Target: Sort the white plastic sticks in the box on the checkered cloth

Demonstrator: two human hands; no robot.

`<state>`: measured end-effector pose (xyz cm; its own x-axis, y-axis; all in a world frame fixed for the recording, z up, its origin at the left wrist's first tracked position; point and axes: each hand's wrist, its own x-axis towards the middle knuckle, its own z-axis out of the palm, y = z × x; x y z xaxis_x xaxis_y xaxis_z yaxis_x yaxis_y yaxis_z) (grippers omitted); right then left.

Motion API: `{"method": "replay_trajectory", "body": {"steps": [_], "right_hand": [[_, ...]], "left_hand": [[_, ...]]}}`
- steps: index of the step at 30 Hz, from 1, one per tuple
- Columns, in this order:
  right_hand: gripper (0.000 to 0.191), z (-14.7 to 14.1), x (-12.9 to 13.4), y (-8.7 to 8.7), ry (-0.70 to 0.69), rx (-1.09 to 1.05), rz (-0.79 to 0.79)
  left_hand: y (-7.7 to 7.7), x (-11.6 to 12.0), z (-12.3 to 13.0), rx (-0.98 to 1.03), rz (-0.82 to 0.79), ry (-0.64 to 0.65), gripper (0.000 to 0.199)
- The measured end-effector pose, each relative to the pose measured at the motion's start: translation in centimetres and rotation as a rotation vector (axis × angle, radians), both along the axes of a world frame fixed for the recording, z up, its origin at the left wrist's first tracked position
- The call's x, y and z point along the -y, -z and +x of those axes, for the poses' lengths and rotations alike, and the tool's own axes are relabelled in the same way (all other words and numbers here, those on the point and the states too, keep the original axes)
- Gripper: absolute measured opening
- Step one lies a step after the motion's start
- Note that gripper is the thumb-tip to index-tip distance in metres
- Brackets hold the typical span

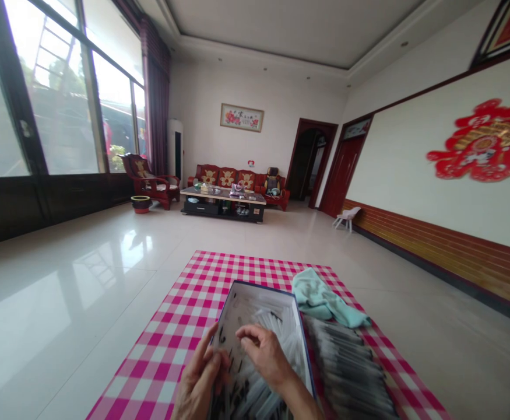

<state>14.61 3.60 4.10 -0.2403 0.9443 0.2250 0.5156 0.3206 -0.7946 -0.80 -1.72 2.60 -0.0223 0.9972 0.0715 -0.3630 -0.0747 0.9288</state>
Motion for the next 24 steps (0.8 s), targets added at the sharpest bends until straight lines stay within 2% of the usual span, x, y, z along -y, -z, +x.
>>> {"method": "replay_trajectory", "body": {"steps": [1,3,6,10,17,24], "right_hand": [[0.027,-0.3,-0.8,0.1,-0.021,0.175,0.070],[0.027,-1.1,-2.4,0.5,-0.062,0.357,0.118],[0.024,-2.3,-4.2,1.5,-0.095,0.497,0.113],[0.021,-3.4,-5.4,3.0,-0.110,0.678,0.104],[0.025,-4.3,-5.6,3.0,-0.123,0.841,0.101],[0.026,-4.2,-5.2,2.7,-0.115,0.877,0.121]], "left_hand": [[-0.2,0.1,0.0,0.011,-0.017,-0.045,0.069],[-0.3,0.1,0.0,0.029,-0.051,-0.111,0.071],[-0.3,0.0,0.1,0.049,-0.085,-0.168,0.072],[-0.3,-0.2,0.2,0.089,-0.080,-0.196,0.071],[-0.4,-0.1,0.3,0.104,-0.086,-0.214,0.072],[-0.5,-0.1,0.1,0.094,-0.082,-0.227,0.072]]}}
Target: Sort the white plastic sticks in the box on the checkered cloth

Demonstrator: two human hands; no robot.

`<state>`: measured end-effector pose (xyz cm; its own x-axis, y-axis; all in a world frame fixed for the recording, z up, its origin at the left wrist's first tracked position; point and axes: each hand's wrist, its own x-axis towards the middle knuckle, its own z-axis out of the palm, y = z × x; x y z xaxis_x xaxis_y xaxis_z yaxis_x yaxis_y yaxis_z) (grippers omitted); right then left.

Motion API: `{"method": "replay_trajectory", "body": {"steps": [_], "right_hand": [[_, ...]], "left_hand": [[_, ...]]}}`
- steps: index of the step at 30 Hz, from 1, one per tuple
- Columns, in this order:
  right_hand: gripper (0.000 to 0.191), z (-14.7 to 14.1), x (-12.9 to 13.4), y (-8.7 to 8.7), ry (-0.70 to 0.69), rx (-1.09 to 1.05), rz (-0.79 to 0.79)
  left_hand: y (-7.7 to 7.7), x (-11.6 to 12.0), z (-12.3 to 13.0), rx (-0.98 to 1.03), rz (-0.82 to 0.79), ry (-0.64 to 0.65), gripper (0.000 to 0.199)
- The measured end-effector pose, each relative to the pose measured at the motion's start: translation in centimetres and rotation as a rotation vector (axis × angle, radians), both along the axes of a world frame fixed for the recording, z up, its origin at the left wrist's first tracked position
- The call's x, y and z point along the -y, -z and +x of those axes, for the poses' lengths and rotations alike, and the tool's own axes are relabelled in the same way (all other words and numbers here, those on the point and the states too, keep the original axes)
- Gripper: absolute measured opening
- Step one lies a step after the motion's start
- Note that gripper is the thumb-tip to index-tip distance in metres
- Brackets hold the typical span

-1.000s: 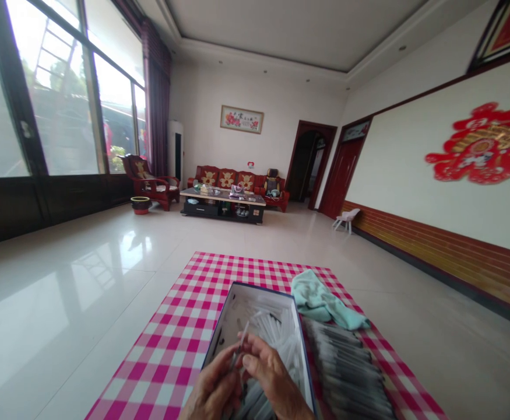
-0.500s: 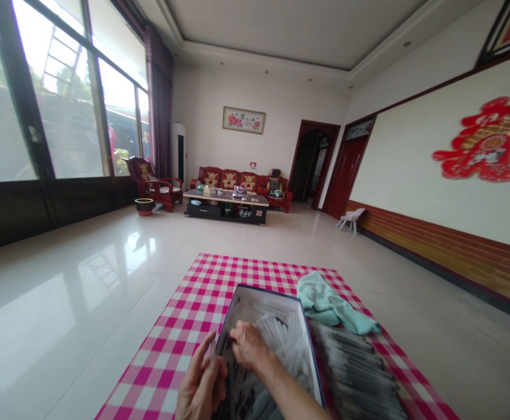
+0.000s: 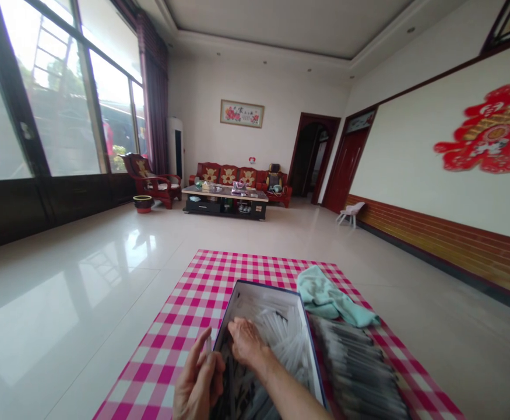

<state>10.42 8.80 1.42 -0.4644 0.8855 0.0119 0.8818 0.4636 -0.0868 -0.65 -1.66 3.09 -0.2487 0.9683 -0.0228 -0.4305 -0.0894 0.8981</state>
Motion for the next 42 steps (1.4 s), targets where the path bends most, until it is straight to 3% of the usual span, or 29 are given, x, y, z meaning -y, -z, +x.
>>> {"method": "replay_trajectory", "body": {"steps": [6,17,20,24,27,29,32,34,38,42], "right_hand": [[0.022,0.4,-0.2,0.7,-0.066,-0.014,0.007],[0.020,-0.3,-0.5,2.0,0.022,-0.200,-0.004],[0.019,-0.2,-0.5,1.4,0.053,-0.328,-0.003],[0.017,1.1,0.2,-1.3,0.084,-0.544,-0.024],[0.019,3.0,2.0,-3.4,0.101,-0.693,-0.060],[0.022,4.3,3.8,-4.0,0.130,-0.949,-0.161],[0.028,5.9,6.3,-3.3,0.216,-1.385,-0.339],[0.032,6.4,7.5,-2.4,0.256,-1.515,-0.394],[0.032,6.4,8.4,-1.1,0.279,-1.567,-0.413],[0.026,6.1,8.5,-1.3,0.255,-1.534,-0.390]], "left_hand": [[0.2,-0.2,0.1,0.003,-0.009,-0.008,0.077],[0.9,-0.4,0.0,-0.021,-0.032,-0.006,0.080],[1.4,-0.5,0.3,-0.024,-0.014,-0.019,0.075],[1.8,-0.7,1.0,-0.060,0.006,0.028,0.069],[2.1,-1.1,1.7,-0.132,0.029,0.061,0.064],[2.5,-1.3,2.3,-0.223,0.074,0.062,0.059],[3.4,-1.5,3.1,-0.417,0.160,0.045,0.051],[4.0,-1.5,3.4,-0.547,0.209,0.033,0.048],[4.6,-1.3,3.3,-0.687,0.262,0.045,0.043],[4.4,-1.1,3.1,-0.687,0.285,0.084,0.040]]}}
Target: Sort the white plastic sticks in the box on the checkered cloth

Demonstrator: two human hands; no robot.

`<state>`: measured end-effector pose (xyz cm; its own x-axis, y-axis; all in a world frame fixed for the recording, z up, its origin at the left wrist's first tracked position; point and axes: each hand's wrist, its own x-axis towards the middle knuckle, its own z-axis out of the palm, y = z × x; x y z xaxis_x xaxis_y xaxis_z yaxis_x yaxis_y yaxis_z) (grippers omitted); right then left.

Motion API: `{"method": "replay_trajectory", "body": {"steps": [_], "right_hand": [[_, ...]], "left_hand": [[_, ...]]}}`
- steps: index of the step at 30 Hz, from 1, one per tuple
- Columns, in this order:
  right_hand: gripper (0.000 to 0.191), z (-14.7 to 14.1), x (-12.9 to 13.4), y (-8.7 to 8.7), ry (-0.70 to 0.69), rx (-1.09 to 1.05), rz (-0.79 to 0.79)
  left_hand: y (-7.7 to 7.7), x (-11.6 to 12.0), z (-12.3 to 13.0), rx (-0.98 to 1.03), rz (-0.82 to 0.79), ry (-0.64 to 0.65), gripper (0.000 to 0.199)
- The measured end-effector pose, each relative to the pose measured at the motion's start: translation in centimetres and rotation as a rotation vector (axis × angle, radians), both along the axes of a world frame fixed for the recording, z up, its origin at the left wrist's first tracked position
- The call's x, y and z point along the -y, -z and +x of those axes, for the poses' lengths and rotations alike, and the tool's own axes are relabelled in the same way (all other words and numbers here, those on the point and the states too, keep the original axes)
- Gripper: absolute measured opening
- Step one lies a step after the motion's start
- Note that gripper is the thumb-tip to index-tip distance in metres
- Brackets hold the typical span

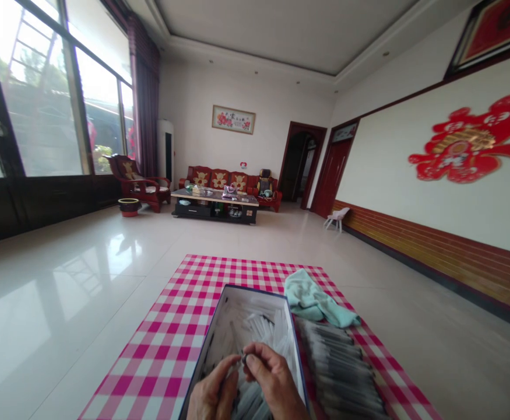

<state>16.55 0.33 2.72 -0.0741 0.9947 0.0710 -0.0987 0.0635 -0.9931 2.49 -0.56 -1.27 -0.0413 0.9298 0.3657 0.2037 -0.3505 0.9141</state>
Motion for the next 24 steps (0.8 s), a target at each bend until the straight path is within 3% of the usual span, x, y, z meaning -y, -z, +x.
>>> {"method": "replay_trajectory", "body": {"steps": [14,24], "right_hand": [[0.019,0.1,0.9,-0.9,0.011,0.302,0.175],[0.017,0.1,1.1,-0.9,0.023,0.416,0.292]], "left_hand": [[-3.1,0.7,-1.2,-0.162,-0.028,0.106,0.029],[-1.6,0.5,-1.1,-0.197,-0.014,0.069,0.021]]}}
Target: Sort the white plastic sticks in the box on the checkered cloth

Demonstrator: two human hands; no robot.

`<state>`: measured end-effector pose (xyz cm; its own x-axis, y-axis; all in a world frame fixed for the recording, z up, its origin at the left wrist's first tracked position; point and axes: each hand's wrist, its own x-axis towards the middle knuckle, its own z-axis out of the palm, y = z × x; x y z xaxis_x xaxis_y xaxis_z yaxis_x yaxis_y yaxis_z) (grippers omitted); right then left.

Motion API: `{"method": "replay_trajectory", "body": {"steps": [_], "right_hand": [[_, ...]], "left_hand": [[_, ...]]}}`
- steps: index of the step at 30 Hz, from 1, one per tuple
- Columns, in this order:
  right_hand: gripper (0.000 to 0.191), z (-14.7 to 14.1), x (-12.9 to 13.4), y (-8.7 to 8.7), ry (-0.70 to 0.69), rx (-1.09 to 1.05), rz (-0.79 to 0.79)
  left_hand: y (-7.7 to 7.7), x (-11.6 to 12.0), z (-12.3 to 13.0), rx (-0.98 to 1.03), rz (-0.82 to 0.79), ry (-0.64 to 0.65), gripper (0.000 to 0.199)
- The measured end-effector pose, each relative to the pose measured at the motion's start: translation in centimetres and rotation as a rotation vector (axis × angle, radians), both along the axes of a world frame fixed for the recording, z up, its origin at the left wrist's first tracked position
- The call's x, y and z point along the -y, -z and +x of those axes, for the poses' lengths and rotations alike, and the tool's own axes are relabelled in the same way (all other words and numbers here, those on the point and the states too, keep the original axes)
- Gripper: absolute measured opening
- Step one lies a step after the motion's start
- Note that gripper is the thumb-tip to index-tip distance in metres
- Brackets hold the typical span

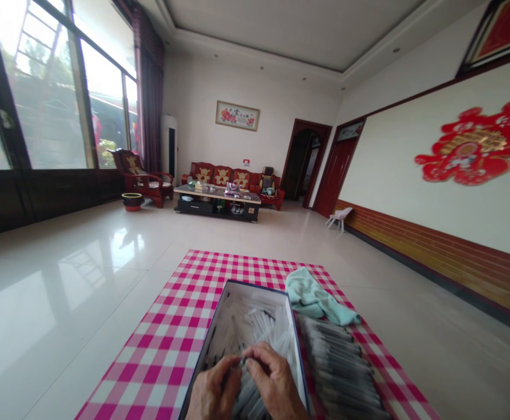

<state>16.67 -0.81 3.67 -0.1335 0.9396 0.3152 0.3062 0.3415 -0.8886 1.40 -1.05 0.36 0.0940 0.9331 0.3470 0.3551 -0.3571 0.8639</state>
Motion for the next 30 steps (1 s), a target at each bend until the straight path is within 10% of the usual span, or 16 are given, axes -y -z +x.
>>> {"method": "replay_trajectory", "body": {"steps": [11,30], "right_hand": [[0.029,0.6,-0.3,1.0,-0.053,-0.130,-0.227],[0.027,-0.3,0.0,0.9,0.105,0.283,0.146]], "left_hand": [[0.5,-0.5,-0.4,-0.238,0.264,-0.075,0.021],[1.4,-0.3,-0.2,-0.353,0.323,-0.087,0.018]]}}
